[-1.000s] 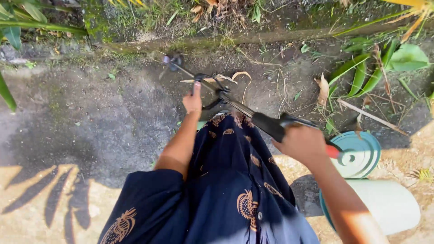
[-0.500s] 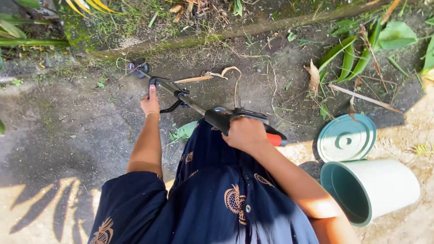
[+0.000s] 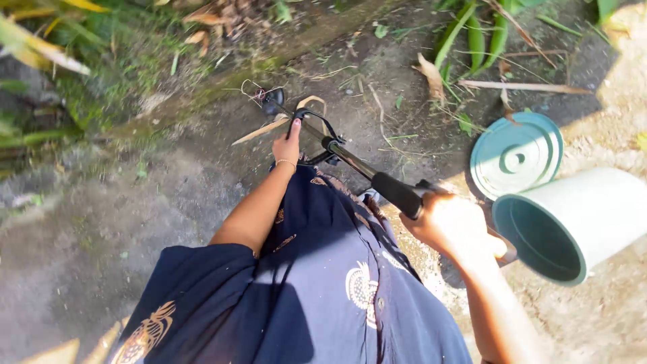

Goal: Trimming weeds and grass around garden plants using a string trimmer.

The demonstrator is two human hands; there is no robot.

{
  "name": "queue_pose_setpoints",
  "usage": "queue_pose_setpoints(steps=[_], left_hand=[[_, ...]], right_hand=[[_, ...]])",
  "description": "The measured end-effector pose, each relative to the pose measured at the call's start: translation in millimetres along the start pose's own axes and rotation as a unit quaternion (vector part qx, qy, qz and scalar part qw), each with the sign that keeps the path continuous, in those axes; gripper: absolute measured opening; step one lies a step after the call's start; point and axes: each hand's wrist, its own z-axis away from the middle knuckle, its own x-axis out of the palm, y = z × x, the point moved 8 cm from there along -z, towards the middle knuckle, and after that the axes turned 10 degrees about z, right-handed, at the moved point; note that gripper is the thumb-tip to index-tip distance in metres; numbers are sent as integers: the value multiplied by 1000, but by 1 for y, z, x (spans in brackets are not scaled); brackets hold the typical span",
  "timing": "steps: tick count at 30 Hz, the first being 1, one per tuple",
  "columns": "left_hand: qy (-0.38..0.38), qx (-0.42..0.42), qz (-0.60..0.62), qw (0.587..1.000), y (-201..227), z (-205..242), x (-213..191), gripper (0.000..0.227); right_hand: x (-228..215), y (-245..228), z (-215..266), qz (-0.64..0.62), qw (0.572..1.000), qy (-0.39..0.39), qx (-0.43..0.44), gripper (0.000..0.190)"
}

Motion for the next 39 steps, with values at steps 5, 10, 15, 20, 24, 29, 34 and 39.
queue_pose_setpoints(steps=[5, 10, 15, 20, 24, 29, 34, 39], left_hand=[[-148, 25, -66, 986, 52, 97, 106, 87], [-272, 83, -98, 954, 74, 227, 209, 79], [-390, 134, -154, 898, 73, 325, 305, 70], [-491, 197, -227, 818, 100, 376, 400, 57], [-524, 255, -298, 756, 138, 393, 476, 57], [-554, 240, -319, 730, 225, 410, 589, 53], [-563, 290, -368, 681, 319, 407, 711, 52], [-594, 316, -396, 625, 385, 433, 820, 53]], right_hand=[[89, 116, 79, -98, 991, -1, 90, 53], [228, 222, 169, -224, 957, -30, 180, 52], [357, 255, 255, -441, 844, -131, 276, 48], [443, 246, 268, -624, 701, -104, 328, 43], [488, 253, 237, -647, 682, -99, 325, 49], [527, 271, 164, -682, 645, -3, 344, 46], [585, 269, 72, -709, 582, 52, 396, 39], [579, 301, 30, -657, 600, 107, 444, 47]])
